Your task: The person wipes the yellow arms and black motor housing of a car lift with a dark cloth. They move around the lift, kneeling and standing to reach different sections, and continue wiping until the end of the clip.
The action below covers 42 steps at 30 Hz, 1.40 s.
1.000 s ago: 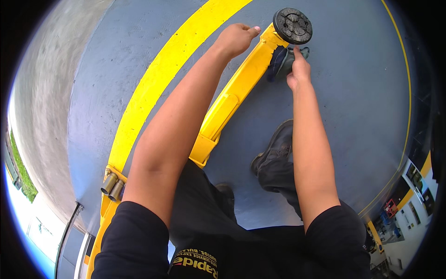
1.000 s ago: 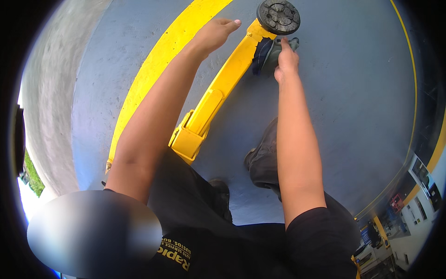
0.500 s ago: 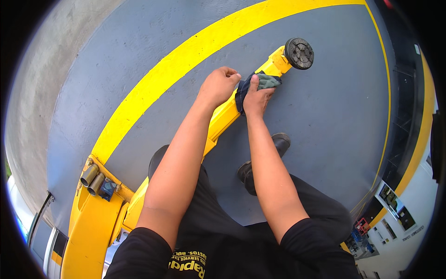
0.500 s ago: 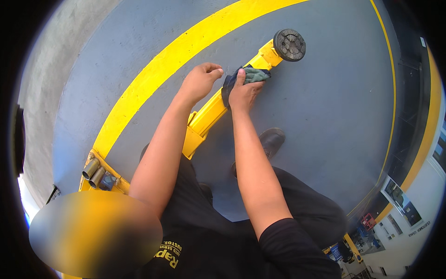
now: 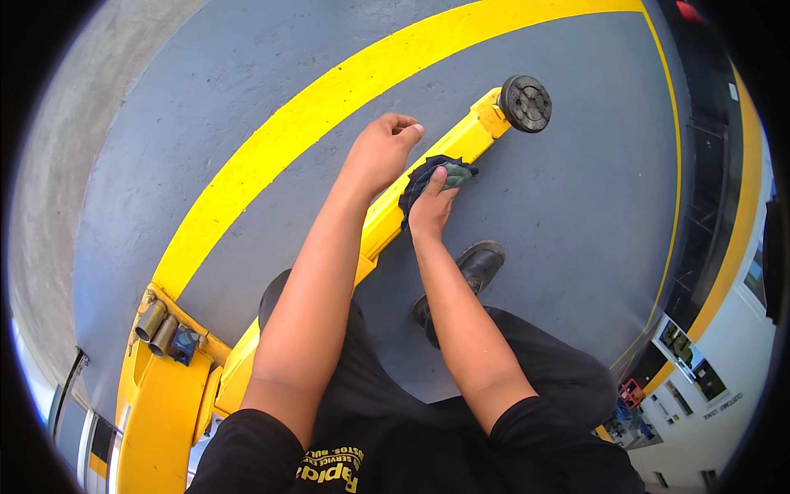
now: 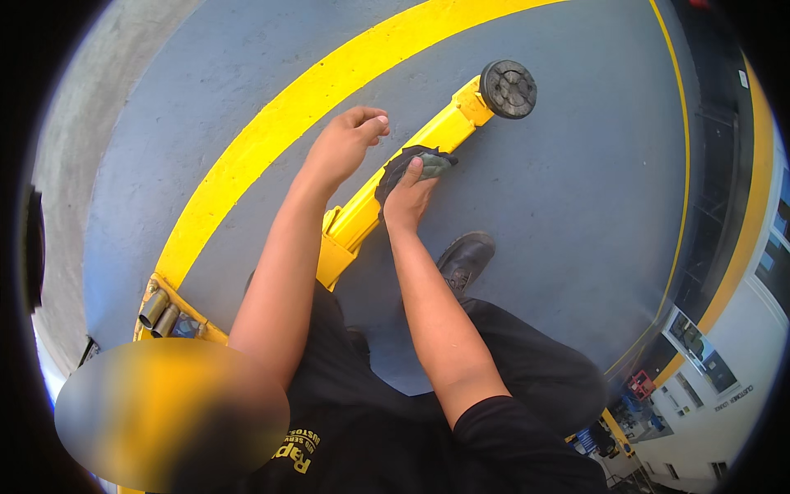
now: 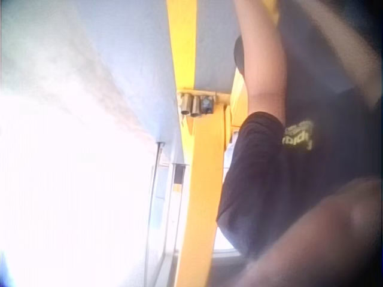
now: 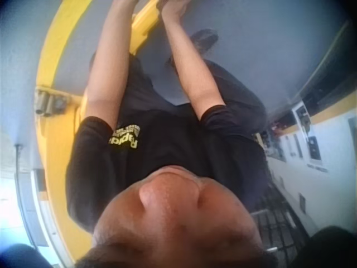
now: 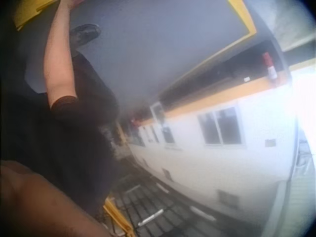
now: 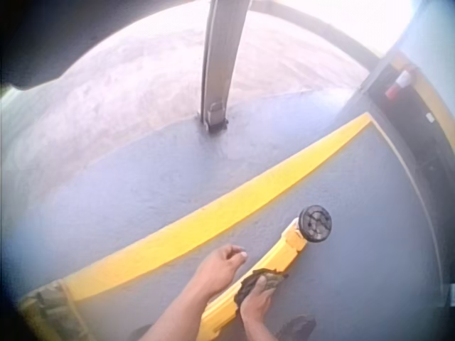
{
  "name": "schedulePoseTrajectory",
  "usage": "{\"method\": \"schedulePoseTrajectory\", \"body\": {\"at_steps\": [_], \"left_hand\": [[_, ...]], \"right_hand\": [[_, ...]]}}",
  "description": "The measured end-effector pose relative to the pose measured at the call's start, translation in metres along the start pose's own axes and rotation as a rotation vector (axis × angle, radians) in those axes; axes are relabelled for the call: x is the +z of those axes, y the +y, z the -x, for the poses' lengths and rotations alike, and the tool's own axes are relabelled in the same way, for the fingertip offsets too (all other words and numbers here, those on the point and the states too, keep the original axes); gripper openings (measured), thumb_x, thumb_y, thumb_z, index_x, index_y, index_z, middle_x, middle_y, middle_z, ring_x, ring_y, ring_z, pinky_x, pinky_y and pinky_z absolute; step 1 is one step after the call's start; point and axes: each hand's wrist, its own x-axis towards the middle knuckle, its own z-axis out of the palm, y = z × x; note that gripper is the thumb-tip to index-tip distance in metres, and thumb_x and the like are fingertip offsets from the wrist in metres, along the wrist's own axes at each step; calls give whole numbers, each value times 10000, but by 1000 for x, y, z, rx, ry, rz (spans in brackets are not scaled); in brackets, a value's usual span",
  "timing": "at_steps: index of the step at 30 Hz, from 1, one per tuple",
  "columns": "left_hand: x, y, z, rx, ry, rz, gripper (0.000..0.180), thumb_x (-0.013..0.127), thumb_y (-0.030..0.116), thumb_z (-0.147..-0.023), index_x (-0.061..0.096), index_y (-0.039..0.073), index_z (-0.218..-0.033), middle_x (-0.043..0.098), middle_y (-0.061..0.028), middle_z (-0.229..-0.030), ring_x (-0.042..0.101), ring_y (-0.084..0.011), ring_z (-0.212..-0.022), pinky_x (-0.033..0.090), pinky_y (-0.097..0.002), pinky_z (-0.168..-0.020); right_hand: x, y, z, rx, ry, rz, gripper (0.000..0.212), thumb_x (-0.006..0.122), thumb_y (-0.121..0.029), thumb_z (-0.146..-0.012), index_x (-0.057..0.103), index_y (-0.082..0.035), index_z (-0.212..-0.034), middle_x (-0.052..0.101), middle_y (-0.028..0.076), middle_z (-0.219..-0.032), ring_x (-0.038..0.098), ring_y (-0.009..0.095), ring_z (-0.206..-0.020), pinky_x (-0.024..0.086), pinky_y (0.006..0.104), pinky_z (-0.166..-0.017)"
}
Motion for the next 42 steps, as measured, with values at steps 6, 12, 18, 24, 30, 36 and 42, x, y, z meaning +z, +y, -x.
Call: {"method": "schedulePoseTrajectory", "body": {"at_steps": [6, 12, 18, 24, 30, 36, 42], "left_hand": [[5, -1, 2, 4, -16, -33, 477, 585, 349, -1032, 670, 11, -1357, 751, -133, -1230, 678, -249, -1160, 492, -387, -1060], [4, 3, 8, 5, -53, -78, 488, 571, 352, -1038, 665, 13, -1377, 743, -145, -1255, 673, -271, -1188, 485, -407, -1088], [-14, 1, 2, 39, 87, 120, 417, 630, 313, -998, 730, 6, -1261, 763, -167, -1215, 706, -294, -1161, 520, -398, -1025], [-27, 3, -1, 14, 65, 171, 450, 608, 338, -1007, 703, 18, -1309, 761, -128, -1213, 701, -262, -1134, 505, -393, -1030], [-35, 9, 3, -11, 22, 170, 538, 571, 387, -1016, 640, 23, -1407, 737, -113, -1270, 665, -248, -1192, 452, -425, -1109], [-41, 3, 3, 16, 98, 226, 454, 623, 342, -1000, 709, 9, -1297, 768, -117, -1151, 709, -233, -1056, 527, -359, -975], [-45, 5, 3, 1, 126, 209, 459, 624, 347, -996, 707, 4, -1292, 768, -122, -1148, 707, -241, -1060, 523, -355, -988]], "right_hand": [[-3, -11, -49, -63, 130, 138, 729, 387, -542, -1113, 391, 103, -1452, 592, 370, -1369, 597, 500, -1275, 463, 524, -1090], [-29, -82, -131, 162, 159, 323, 784, 394, -543, -1087, 330, 122, -1498, 519, 379, -1445, 561, 489, -1329, 463, 554, -1108], [-33, -44, -105, -521, 93, 852, 723, 501, -414, -1044, 318, -37, -1633, 278, 150, -1712, 266, 355, -1585, 309, 551, -1247], [-15, -18, 17, -1009, -229, 843, 415, 602, -385, -997, 688, -76, -1260, 654, 54, -1382, 392, 303, -1529, 179, 624, -1267], [-3, 4, 67, -1266, -429, 714, 336, 653, -467, -932, 708, -161, -1060, 684, -6, -1126, 572, 193, -1298, 260, 510, -1231], [-32, -26, -66, -1451, -644, 717, 250, 708, -402, -895, 745, -158, -934, 741, 6, -970, 681, 207, -1032, 418, 431, -1102], [-42, -104, -147, -1181, -384, 1057, 376, 615, -371, -1007, 732, -40, -872, 734, 140, -936, 676, 378, -950, 499, 492, -953]]}}
